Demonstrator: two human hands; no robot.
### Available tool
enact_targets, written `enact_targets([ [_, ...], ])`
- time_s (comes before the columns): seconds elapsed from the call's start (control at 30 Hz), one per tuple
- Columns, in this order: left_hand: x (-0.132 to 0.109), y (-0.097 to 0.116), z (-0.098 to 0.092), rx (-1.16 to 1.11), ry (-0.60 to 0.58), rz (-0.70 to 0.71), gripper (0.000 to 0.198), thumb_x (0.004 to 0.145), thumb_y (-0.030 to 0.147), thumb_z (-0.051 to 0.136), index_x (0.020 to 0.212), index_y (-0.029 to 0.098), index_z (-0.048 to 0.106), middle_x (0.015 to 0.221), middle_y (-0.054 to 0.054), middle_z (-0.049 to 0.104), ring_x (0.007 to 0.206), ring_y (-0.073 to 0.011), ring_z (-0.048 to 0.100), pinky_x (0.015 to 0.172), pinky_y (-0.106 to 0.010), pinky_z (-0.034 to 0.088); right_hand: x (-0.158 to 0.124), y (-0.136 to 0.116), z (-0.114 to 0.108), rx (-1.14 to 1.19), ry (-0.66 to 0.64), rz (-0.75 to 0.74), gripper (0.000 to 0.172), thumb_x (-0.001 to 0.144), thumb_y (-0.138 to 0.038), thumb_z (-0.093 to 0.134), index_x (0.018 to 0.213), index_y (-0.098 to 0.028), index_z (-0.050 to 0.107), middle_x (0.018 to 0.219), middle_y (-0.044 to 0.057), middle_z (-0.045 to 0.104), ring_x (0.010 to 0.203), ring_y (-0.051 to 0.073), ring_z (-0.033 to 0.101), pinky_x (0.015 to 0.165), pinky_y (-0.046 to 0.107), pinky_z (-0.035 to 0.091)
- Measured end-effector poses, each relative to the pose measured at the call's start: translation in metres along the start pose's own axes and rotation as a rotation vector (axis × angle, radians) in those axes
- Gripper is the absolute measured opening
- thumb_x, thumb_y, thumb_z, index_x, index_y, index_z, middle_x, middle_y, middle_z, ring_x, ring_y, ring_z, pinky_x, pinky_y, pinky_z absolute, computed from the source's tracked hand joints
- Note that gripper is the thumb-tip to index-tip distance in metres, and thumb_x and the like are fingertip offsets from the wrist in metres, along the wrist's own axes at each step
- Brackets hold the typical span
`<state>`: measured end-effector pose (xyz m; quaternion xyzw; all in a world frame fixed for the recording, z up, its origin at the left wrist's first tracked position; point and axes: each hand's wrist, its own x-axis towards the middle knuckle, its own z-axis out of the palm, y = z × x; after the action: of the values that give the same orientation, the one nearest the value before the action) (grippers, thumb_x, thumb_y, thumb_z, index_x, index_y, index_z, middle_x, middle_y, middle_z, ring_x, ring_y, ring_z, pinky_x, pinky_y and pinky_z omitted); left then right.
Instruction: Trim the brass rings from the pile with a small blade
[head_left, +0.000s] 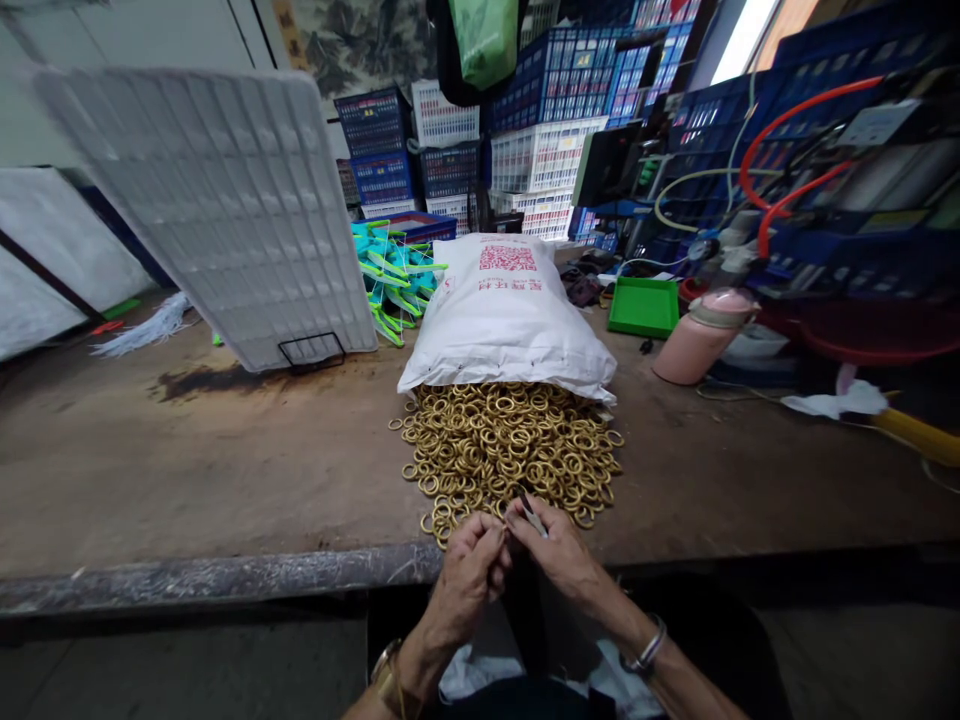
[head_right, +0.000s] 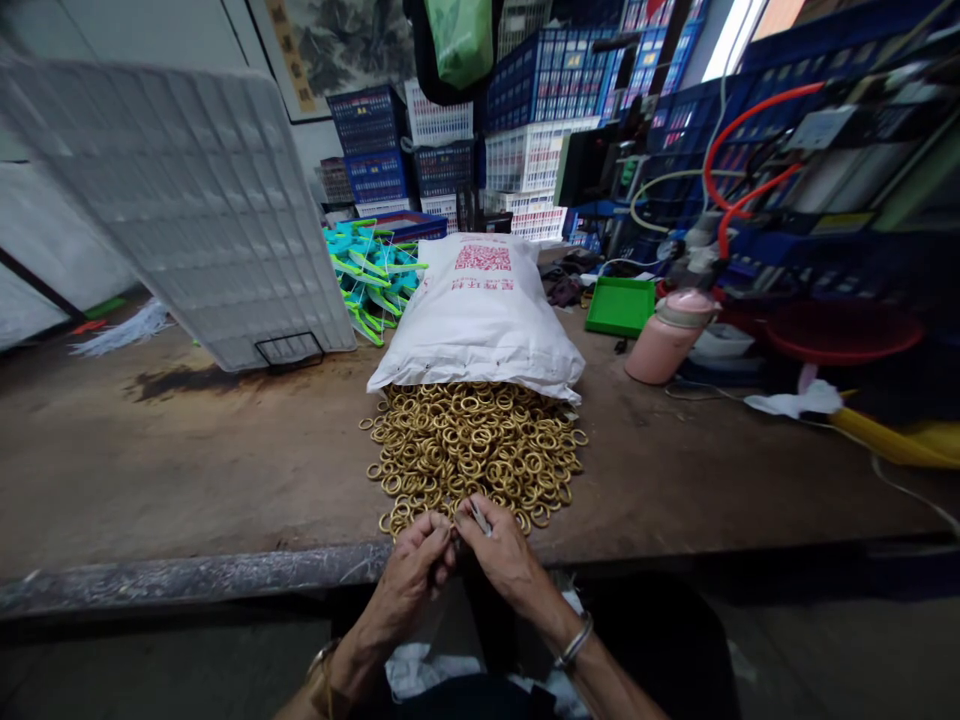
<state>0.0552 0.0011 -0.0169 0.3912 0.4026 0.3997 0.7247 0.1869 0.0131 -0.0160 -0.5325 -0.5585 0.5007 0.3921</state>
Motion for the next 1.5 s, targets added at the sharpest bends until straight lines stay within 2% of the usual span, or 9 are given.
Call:
enact_targets([
  [0.13, 0.0, 0.0, 0.001, -0.048, 0.025, -0.025, 0.036, 0.07, 0.052, 0.053, 0.07, 0.017, 0.043, 0.052, 0.007, 0.042, 0.036, -0.0018, 0.028, 0.034, -0.014, 0.017, 0.0, 0.008, 0.0, -0.046, 0.031, 0.001, 0.027, 0.079, -0.041, 0.039, 0.07, -0.018, 0.049, 0.057, -0.004, 0.046, 0.052, 0.009, 0.041, 0.051, 0.021, 0.034],
  [0.23, 0.0, 0.0, 0.001, -0.057, 0.065, -0.025, 0.036, 0.069, 0.052, 0.054, 0.072, 0.018, 0.042, 0.053, 0.007, 0.044, 0.037, -0.002, 0.029, 0.035, -0.014, 0.017, -0.003, 0.015, -0.001, -0.249, 0.09, -0.051, 0.025, 0.081, -0.037, 0.036, 0.067, -0.019, 0.047, 0.057, -0.003, 0.047, 0.053, 0.01, 0.042, 0.051, 0.022, 0.033],
  [0.47, -0.002, 0.002, 0.002, -0.011, 0.082, -0.023, 0.035, 0.07, 0.051, 0.053, 0.072, 0.019, 0.04, 0.055, 0.007, 0.044, 0.037, -0.0018, 0.029, 0.036, -0.014, 0.018, -0.014, 0.02, 0.001, -0.687, -0.011, -0.154, 0.017, 0.068, -0.01, 0.035, 0.072, -0.02, 0.047, 0.062, -0.001, 0.053, 0.056, 0.012, 0.047, 0.054, 0.022, 0.03],
  [0.6, -0.001, 0.0, 0.002, 0.014, 0.096, -0.011, 0.037, 0.067, 0.053, 0.055, 0.071, 0.019, 0.04, 0.053, 0.008, 0.044, 0.037, -0.0023, 0.029, 0.036, -0.015, 0.019, -0.013, 0.019, 0.002, -0.776, -0.029, -0.127, 0.023, 0.064, -0.007, 0.033, 0.076, -0.02, 0.048, 0.065, 0.001, 0.056, 0.06, 0.013, 0.05, 0.056, 0.021, 0.03],
  [0.77, -0.001, -0.004, -0.002, 0.095, 0.086, 0.069, 0.033, 0.075, 0.047, 0.05, 0.065, 0.017, 0.042, 0.052, 0.007, 0.042, 0.04, -0.0025, 0.029, 0.038, -0.015, 0.021, -0.015, 0.017, 0.004, -0.793, -0.052, -0.09, 0.027, 0.064, -0.005, 0.033, 0.082, -0.019, 0.048, 0.068, 0.002, 0.059, 0.062, 0.013, 0.053, 0.056, 0.022, 0.03],
  [0.93, -0.026, 0.001, 0.002, 0.12, 0.044, 0.047, 0.033, 0.077, 0.045, 0.048, 0.063, 0.016, 0.043, 0.049, 0.006, 0.042, 0.037, -0.0025, 0.031, 0.037, -0.015, 0.022, -0.017, 0.019, 0.001, -0.805, -0.03, -0.063, 0.02, 0.069, -0.007, 0.033, 0.08, -0.019, 0.045, 0.062, 0.001, 0.056, 0.054, 0.012, 0.05, 0.051, 0.022, 0.027],
  [1.03, -0.041, 0.005, 0.004, 0.01, -0.051, 0.006, 0.032, 0.075, 0.046, 0.051, 0.064, 0.017, 0.043, 0.046, 0.005, 0.046, 0.032, -0.002, 0.029, 0.033, -0.015, 0.02, -0.016, 0.028, -0.002, -0.878, 0.035, -0.074, 0.017, 0.071, -0.008, 0.033, 0.078, -0.019, 0.044, 0.059, 0.001, 0.054, 0.051, 0.012, 0.047, 0.05, 0.022, 0.025],
  [1.23, -0.035, 0.005, -0.013, -0.28, 0.097, -0.047, 0.029, 0.074, 0.043, 0.053, 0.07, 0.015, 0.049, 0.064, 0.001, 0.054, 0.039, -0.0033, 0.038, 0.033, -0.015, 0.026, -0.014, 0.034, 0.006, -0.851, 0.081, -0.185, 0.023, 0.069, -0.007, 0.034, 0.084, -0.02, 0.046, 0.067, 0.001, 0.057, 0.062, 0.014, 0.052, 0.056, 0.022, 0.03],
  [1.5, -0.034, 0.006, -0.037, -0.455, 0.135, -0.048, 0.023, 0.072, 0.032, 0.057, 0.09, 0.018, 0.05, 0.065, 0.001, 0.055, 0.045, -0.0063, 0.046, 0.037, -0.015, 0.029, -0.012, 0.024, 0.023, -0.967, 0.044, -0.235, 0.025, 0.073, -0.01, 0.04, 0.092, -0.022, 0.05, 0.086, 0.003, 0.061, 0.075, 0.015, 0.055, 0.061, 0.024, 0.031],
])
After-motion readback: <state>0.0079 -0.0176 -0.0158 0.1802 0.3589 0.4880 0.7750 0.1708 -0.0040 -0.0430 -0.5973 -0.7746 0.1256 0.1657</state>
